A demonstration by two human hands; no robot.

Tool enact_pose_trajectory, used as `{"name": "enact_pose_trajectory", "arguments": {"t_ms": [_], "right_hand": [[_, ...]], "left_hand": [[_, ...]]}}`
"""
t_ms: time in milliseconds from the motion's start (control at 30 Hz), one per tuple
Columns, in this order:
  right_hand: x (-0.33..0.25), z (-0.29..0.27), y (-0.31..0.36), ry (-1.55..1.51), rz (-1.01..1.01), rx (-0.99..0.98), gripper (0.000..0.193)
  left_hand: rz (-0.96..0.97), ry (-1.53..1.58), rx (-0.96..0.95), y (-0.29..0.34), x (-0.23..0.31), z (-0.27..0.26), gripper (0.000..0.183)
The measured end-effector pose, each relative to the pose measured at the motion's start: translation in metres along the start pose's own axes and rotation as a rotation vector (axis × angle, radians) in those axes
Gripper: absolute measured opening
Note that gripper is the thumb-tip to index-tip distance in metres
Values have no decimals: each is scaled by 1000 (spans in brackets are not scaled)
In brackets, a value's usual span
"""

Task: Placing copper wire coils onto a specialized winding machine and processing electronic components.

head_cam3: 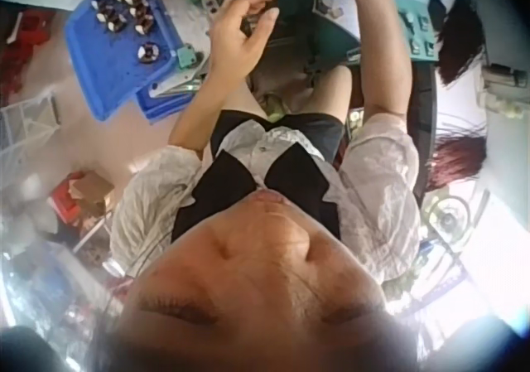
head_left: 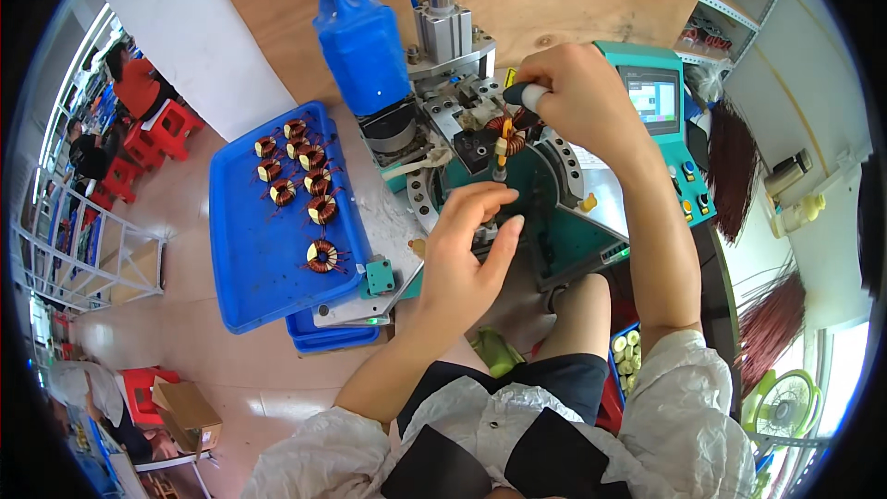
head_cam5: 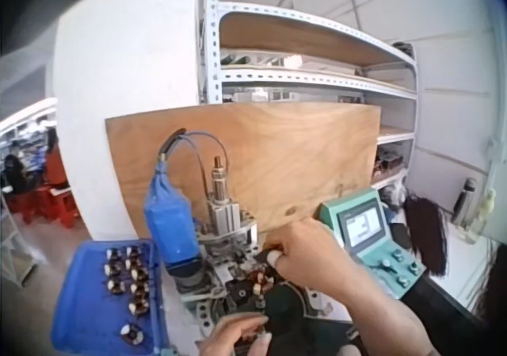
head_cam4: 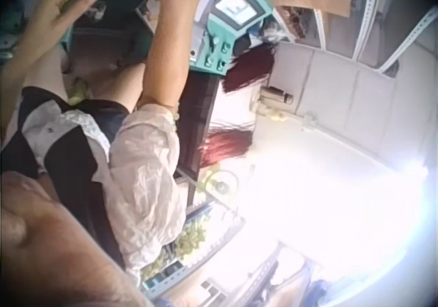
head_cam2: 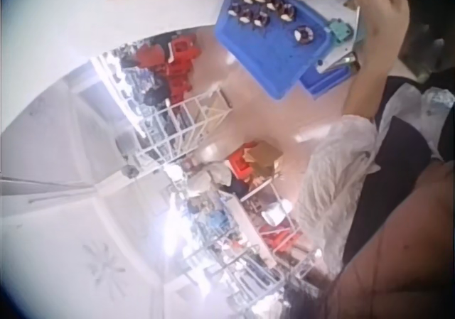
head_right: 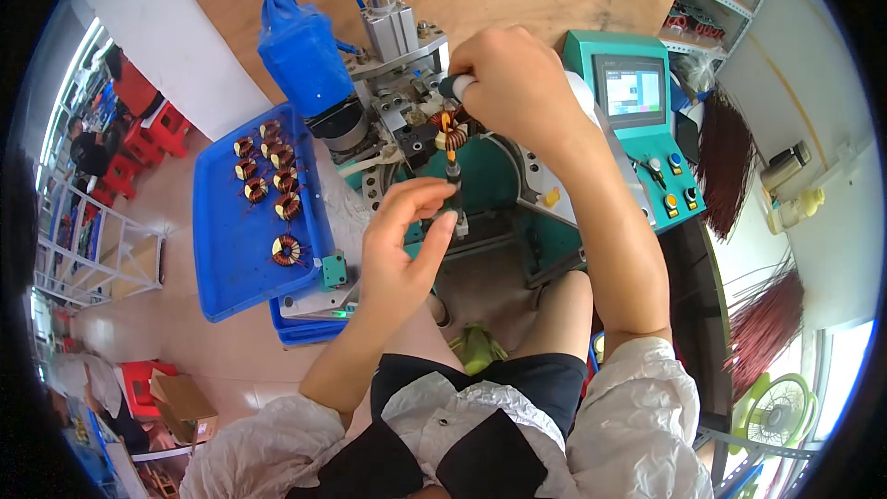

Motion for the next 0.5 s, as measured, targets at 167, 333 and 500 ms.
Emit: {"name": "enact_pose_trajectory", "arguments": {"t_ms": [167,333,500], "right_hand": [[-4,-3,30,140,-99,153,20],[38,-20,125,-5,100,218,24],[90,-58,199,-79,405,360,33]], "left_hand": [[-105,26,190,-2,-56,28,40],[-45,-69,265,-24,-93,65,15],[-48,-17,345,-14,-88,43,12]]}}
Point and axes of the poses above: each hand's wrist, its own y-axis away from the middle knuckle, its own z-axis out of the palm, x = y × z, the point moved 2 cm from there along -y, towards the middle knuckle, and after that the axes turned 14 degrees about x, right-handed, at the moved point
